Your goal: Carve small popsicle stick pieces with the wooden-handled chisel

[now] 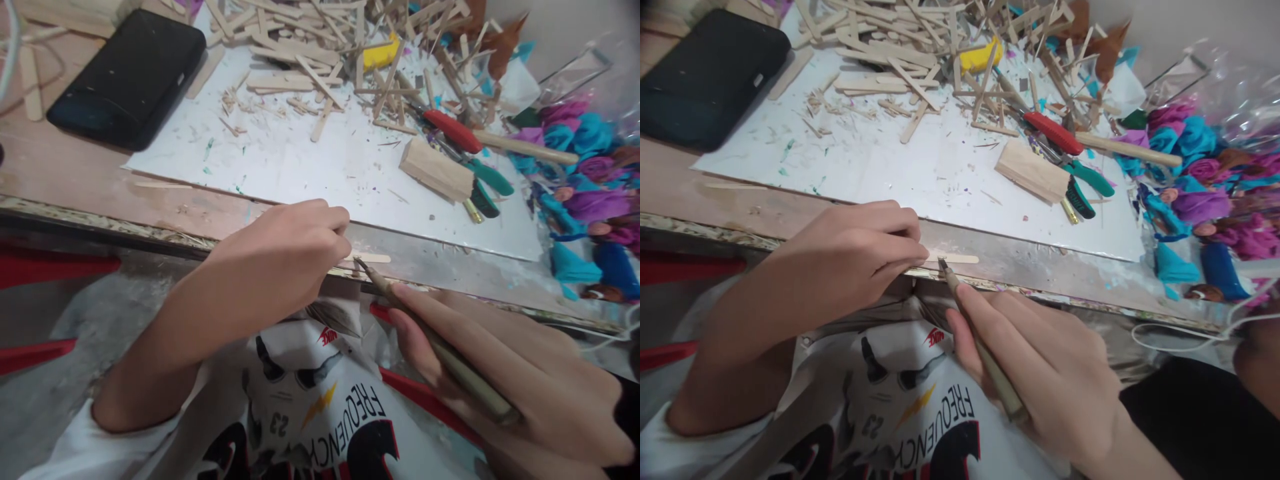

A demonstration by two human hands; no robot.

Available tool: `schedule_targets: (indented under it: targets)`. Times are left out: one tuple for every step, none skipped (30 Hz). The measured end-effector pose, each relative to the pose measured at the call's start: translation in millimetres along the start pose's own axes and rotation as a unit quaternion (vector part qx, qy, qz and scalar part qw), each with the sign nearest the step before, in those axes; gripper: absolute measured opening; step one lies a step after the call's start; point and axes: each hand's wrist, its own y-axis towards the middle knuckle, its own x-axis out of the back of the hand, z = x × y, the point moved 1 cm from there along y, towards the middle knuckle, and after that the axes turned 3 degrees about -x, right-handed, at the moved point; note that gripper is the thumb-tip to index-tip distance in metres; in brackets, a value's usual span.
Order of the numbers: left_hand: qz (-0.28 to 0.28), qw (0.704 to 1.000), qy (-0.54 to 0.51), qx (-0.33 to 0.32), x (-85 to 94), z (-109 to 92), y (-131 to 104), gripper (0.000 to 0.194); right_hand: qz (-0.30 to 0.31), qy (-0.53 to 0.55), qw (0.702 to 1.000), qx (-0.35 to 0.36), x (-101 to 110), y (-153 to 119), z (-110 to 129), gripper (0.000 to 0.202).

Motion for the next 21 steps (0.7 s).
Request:
schedule_targets:
  targets:
    - [-0.001, 1.0, 0.001, -0.002, 0.2, 0, 0, 0.029, -0.007, -0.01, 1.0, 0.011, -1, 1, 1, 0.036]
    - [-0.002, 1.0, 0.003, -0.003, 0.3, 1, 0, 0.029, -0.017, -0.02, 1.0, 0.017, -2, 1, 2, 0.033]
    - [-0.002, 1.0, 0.003, -0.003, 0.3, 1, 0, 0.029, -0.025, -0.028, 0.999, 0.021, -4, 1, 4, 0.033]
    - [-0.002, 1.0, 0.003, -0.001, 0.1, 1, -1, 0.028, -0.035, -0.032, 0.999, 0.021, -5, 0, 7, 0.035]
    - [-0.002, 1.0, 0.0, 0.0, -0.1, 1, -1, 0.027, -0.042, -0.035, 0.998, 0.013, -7, -1, 10, 0.041]
    - [-0.001, 1.0, -0.002, 0.004, -0.5, 2, -1, 0.027, -0.047, -0.035, 0.998, 0.0, -10, -3, 14, 0.048]
    - [-0.001, 1.0, -0.004, 0.008, -0.9, 2, -1, 0.027, -0.049, -0.032, 0.998, -0.012, -12, -5, 17, 0.055]
    - [-0.001, 1.0, -0.004, 0.01, -1.2, 2, -1, 0.028, -0.049, -0.027, 0.998, -0.023, -14, -6, 20, 0.06]
    - [-0.001, 1.0, -0.003, 0.009, -1.4, 2, -1, 0.028, -0.049, -0.022, 0.998, -0.032, -16, -8, 22, 0.063]
    - [0.0, 1.0, 0.0, 0.009, -1.4, 1, -1, 0.029, -0.049, -0.019, 0.998, -0.037, -17, -8, 24, 0.066]
    - [0.001, 1.0, 0.001, 0.008, -1.2, 1, 0, 0.029, -0.047, -0.016, 0.998, -0.04, -18, -9, 24, 0.069]
    - [0.004, 1.0, 0.002, 0.009, -0.8, 1, 0, 0.03, -0.046, -0.014, 0.998, -0.043, -19, -8, 24, 0.069]
    - [0.006, 1.0, 0.002, 0.01, -0.4, 1, 1, 0.03, -0.045, -0.013, 0.998, -0.049, -19, -8, 23, 0.069]
    - [0.007, 1.0, 0.001, 0.012, 0.1, 0, 1, 0.03, -0.046, -0.012, 0.997, -0.056, -19, -7, 21, 0.067]
    - [0.008, 1.0, 0.0, 0.013, 0.5, 0, 1, 0.03, -0.048, -0.011, 0.997, -0.061, -18, -6, 19, 0.064]
    - [0.008, 1.0, 0.0, 0.013, 0.9, -1, 1, 0.03, -0.05, -0.008, 0.997, -0.063, -16, -5, 17, 0.061]
    - [0.007, 1.0, 0.0, 0.012, 1.0, -1, 1, 0.029, -0.055, -0.005, 0.997, -0.059, -15, -5, 15, 0.058]
    - [0.007, 1.0, 0.0, 0.01, 0.9, -2, 1, 0.029, -0.059, 0.0, 0.997, -0.049, -13, -4, 14, 0.057]
    - [0.007, 1.0, 0.001, 0.008, 0.7, -2, 1, 0.029, -0.059, 0.006, 0.998, -0.035, -10, -4, 13, 0.055]
    - [0.007, 1.0, 0.002, 0.007, 0.3, -1, 2, 0.028, -0.056, 0.013, 0.998, -0.026, -8, -3, 14, 0.052]
    - [0.006, 1.0, 0.003, 0.006, -0.2, -1, 2, 0.028, -0.05, 0.019, 0.998, -0.025, -6, -2, 15, 0.048]
